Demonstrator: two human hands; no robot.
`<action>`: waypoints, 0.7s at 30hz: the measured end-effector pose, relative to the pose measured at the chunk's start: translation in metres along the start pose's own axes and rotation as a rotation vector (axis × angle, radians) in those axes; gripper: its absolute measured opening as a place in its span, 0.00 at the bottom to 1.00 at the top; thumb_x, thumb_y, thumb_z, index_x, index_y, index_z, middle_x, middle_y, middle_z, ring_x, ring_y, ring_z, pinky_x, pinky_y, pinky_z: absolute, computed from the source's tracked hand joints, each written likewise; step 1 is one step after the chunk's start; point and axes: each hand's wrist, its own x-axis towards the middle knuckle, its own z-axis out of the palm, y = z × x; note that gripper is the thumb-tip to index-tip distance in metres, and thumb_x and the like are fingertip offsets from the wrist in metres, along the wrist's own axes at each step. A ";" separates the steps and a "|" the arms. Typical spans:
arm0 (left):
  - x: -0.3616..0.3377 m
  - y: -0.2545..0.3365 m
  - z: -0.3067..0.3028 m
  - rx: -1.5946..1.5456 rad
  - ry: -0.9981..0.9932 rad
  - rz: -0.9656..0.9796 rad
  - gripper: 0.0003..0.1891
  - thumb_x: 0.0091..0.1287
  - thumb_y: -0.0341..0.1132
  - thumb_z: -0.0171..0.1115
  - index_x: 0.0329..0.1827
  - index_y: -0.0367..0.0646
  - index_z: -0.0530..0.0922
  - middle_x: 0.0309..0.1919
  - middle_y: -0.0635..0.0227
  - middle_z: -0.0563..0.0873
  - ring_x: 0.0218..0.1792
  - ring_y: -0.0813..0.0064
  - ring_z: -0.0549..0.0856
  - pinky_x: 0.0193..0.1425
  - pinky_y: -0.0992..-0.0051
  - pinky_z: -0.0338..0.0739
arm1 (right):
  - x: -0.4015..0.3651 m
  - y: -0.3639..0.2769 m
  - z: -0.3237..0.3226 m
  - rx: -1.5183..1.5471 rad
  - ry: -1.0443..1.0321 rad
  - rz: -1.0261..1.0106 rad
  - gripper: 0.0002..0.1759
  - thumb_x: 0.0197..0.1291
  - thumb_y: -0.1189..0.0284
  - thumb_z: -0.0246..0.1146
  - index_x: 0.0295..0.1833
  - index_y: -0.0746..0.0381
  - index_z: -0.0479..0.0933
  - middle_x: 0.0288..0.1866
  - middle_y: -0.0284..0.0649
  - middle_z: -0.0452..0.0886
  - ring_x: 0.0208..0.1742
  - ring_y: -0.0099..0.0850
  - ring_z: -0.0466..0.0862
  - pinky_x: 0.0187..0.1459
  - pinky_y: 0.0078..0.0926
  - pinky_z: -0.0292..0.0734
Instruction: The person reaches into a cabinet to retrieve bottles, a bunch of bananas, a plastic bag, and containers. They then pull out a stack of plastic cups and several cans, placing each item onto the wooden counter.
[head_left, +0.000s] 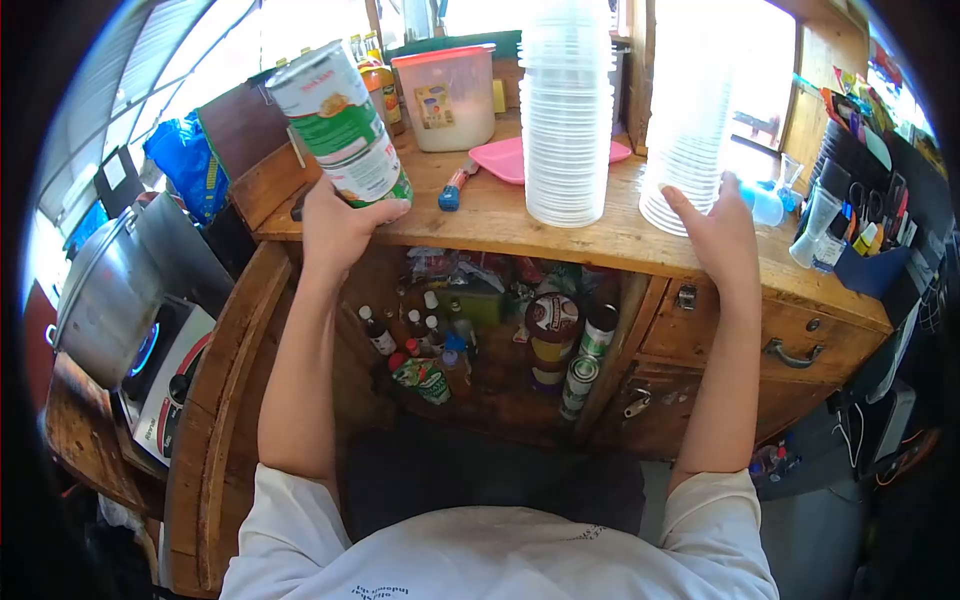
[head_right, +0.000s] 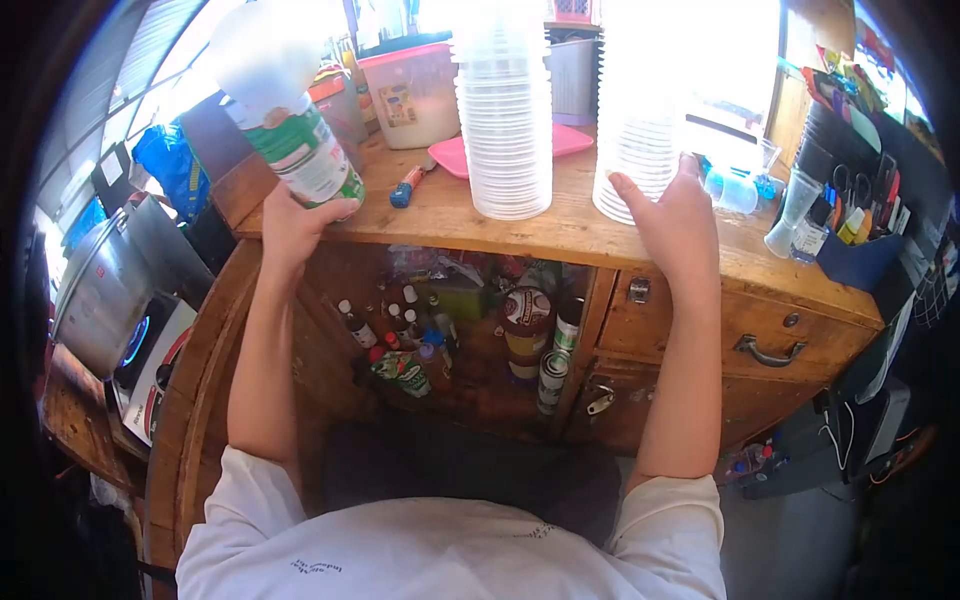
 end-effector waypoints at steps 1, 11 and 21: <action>0.005 -0.010 0.006 -0.004 0.003 0.004 0.27 0.50 0.31 0.83 0.54 0.33 0.84 0.48 0.62 0.93 0.49 0.72 0.91 0.56 0.70 0.84 | 0.001 0.002 0.000 0.026 -0.008 0.000 0.39 0.62 0.57 0.76 0.63 0.77 0.71 0.56 0.59 0.88 0.58 0.47 0.89 0.60 0.38 0.81; 0.021 -0.027 0.018 0.279 -0.010 -0.067 0.35 0.48 0.44 0.86 0.56 0.34 0.83 0.50 0.55 0.93 0.52 0.64 0.92 0.60 0.66 0.83 | 0.001 0.000 -0.002 0.088 -0.037 0.035 0.39 0.61 0.58 0.76 0.66 0.76 0.71 0.57 0.55 0.88 0.58 0.42 0.89 0.60 0.36 0.81; -0.041 -0.024 0.057 0.306 0.487 0.330 0.29 0.62 0.39 0.79 0.61 0.31 0.80 0.57 0.52 0.89 0.61 0.54 0.86 0.73 0.55 0.72 | 0.007 0.022 0.003 0.060 -0.001 -0.067 0.45 0.57 0.51 0.78 0.64 0.79 0.73 0.53 0.59 0.88 0.55 0.45 0.90 0.57 0.37 0.82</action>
